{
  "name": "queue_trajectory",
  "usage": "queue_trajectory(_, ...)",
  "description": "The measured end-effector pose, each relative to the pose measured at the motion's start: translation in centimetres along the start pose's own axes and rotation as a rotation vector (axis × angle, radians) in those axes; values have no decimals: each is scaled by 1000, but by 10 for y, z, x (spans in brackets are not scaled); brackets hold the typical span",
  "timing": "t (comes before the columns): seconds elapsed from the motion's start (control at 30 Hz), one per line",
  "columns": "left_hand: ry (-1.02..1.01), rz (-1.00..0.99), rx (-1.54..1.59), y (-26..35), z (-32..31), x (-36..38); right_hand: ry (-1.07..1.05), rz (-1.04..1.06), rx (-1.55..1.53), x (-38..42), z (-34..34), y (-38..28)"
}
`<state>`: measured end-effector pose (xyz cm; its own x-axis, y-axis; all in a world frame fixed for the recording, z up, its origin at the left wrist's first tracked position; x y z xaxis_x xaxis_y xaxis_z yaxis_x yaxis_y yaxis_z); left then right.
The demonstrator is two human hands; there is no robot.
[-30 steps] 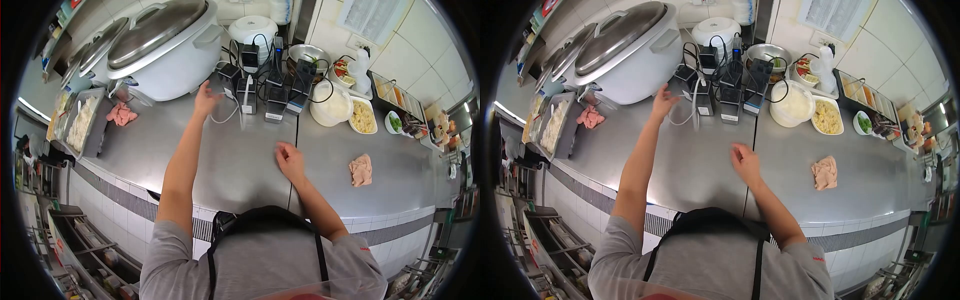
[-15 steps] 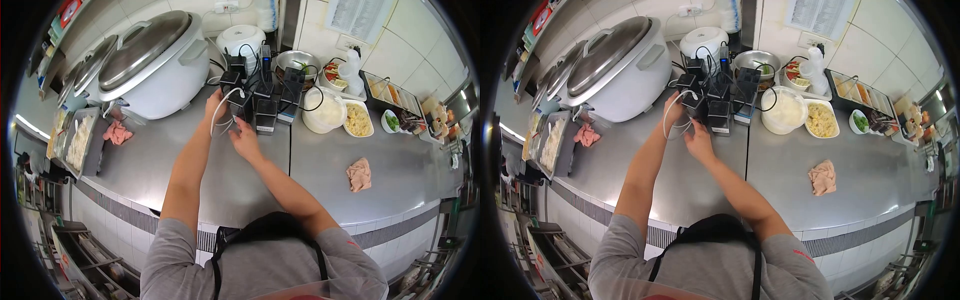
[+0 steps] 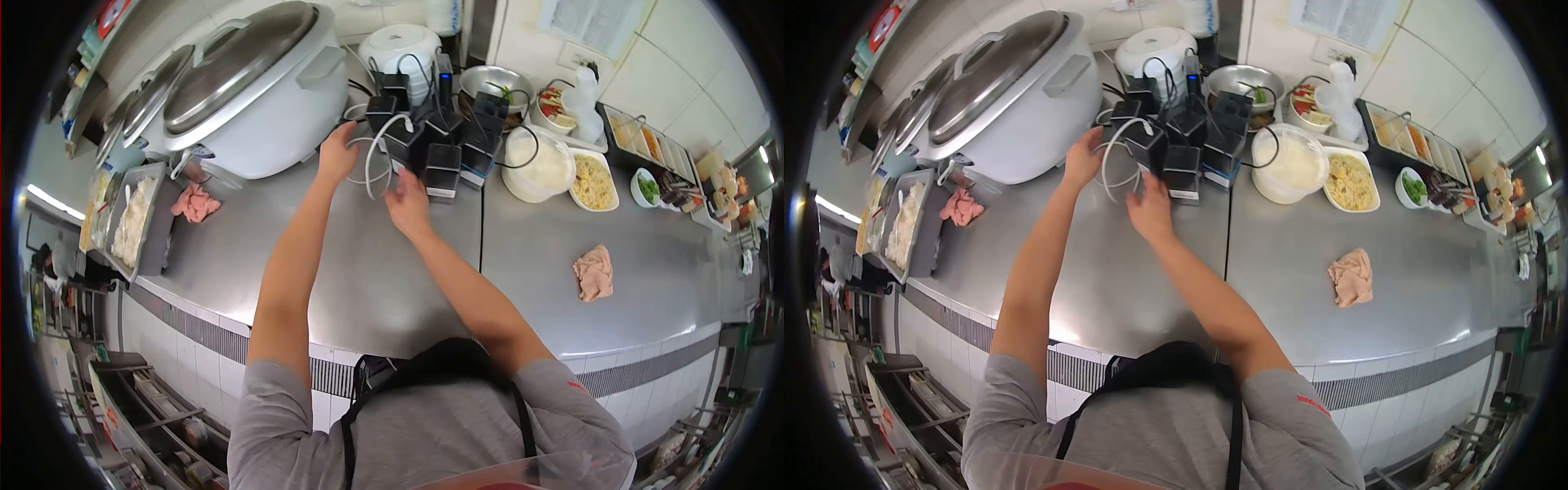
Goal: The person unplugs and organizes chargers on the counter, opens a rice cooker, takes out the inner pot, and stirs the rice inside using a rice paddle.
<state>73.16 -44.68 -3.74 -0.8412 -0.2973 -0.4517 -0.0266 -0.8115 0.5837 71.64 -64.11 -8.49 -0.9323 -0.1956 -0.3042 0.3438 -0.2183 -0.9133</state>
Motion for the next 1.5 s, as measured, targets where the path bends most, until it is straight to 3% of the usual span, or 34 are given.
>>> queue_trajectory(0.07,77,32,59,1,33,16,-203,-2,-20,23,3,5)
queue_trajectory(0.17,146,80,99,-3,90,57,-493,-277,-336,79,7,17)
queue_trajectory(0.3,270,264,72,-22,178,153,-724,-254,-237,128,10,-8)
queue_trajectory(0.37,428,371,77,-49,222,227,-815,-198,-193,140,1,-32)
queue_trajectory(0.43,585,580,35,-80,264,322,-818,-275,-238,152,-15,-43)
queue_trajectory(0.5,748,634,-136,-120,300,442,-881,-193,-254,164,-43,-60)
queue_trajectory(0.57,858,927,-166,-141,315,571,-933,-121,-268,178,-76,-79)
queue_trajectory(0.6,784,1138,-346,-125,321,623,-963,-63,-295,186,-93,-93)
queue_trajectory(0.63,777,1178,-412,-156,310,712,-987,-10,-320,193,-109,-106)
queue_trajectory(0.7,757,1606,-389,-141,271,857,-1010,60,-318,205,-146,-130)
queue_trajectory(0.73,216,1636,-526,-160,235,935,-1012,122,-323,211,-166,-145)
queue_trajectory(0.77,-93,1519,-791,-118,221,914,-1018,135,-324,218,-187,-155)
queue_trajectory(0.8,307,1407,-361,-77,188,986,-995,173,-341,222,-207,-168)
queue_trajectory(0.83,-180,1574,-488,-70,188,996,-970,207,-356,228,-225,-182)
queue_trajectory(0.87,-168,1566,-492,-86,204,1001,-964,218,-362,234,-246,-198)
queue_trajectory(0.93,274,1915,-194,-105,231,1057,-849,441,-302,247,-272,-239)
queue_trajectory(0.97,501,2065,-17,-107,229,1087,-843,440,-295,251,-291,-250)
queue_trajectory(1.03,975,2308,379,-99,206,1135,-721,674,-246,257,-317,-285)
queue_trajectory(1.07,1227,2391,595,-93,194,1148,-697,686,-215,255,-326,-303)
queue_trajectory(1.1,1286,2341,565,-118,220,1155,-669,703,-190,249,-333,-324)
queue_trajectory(1.23,1142,1895,113,-255,383,1108,-297,1041,88,193,-332,-382)
queue_trajectory(1.27,1102,1879,106,-278,409,1084,-233,1031,240,161,-333,-389)
queue_trajectory(1.3,1169,1807,181,-303,430,1051,-23,1186,273,137,-320,-405)
queue_trajectory(1.33,1222,1729,264,-328,444,1017,59,1190,344,100,-314,-414)
queue_trajectory(1.37,1158,1698,264,-352,457,983,146,1245,450,67,-307,-427)
queue_trajectory(1.5,1073,1616,387,-418,487,860,191,722,635,-120,-284,-400)
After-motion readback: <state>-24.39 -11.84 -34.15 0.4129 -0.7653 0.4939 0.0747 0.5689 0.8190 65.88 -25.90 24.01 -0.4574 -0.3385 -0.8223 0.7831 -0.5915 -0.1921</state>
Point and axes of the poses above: each hand's wrist, its own x-axis away from the middle knuckle, its own z-axis out of the back of the hand, y = z × x, the point moved 9 cm from there along -x, towards the middle knuckle, and after that the axes turned 4 degrees about -z, right-handed, at the moved point
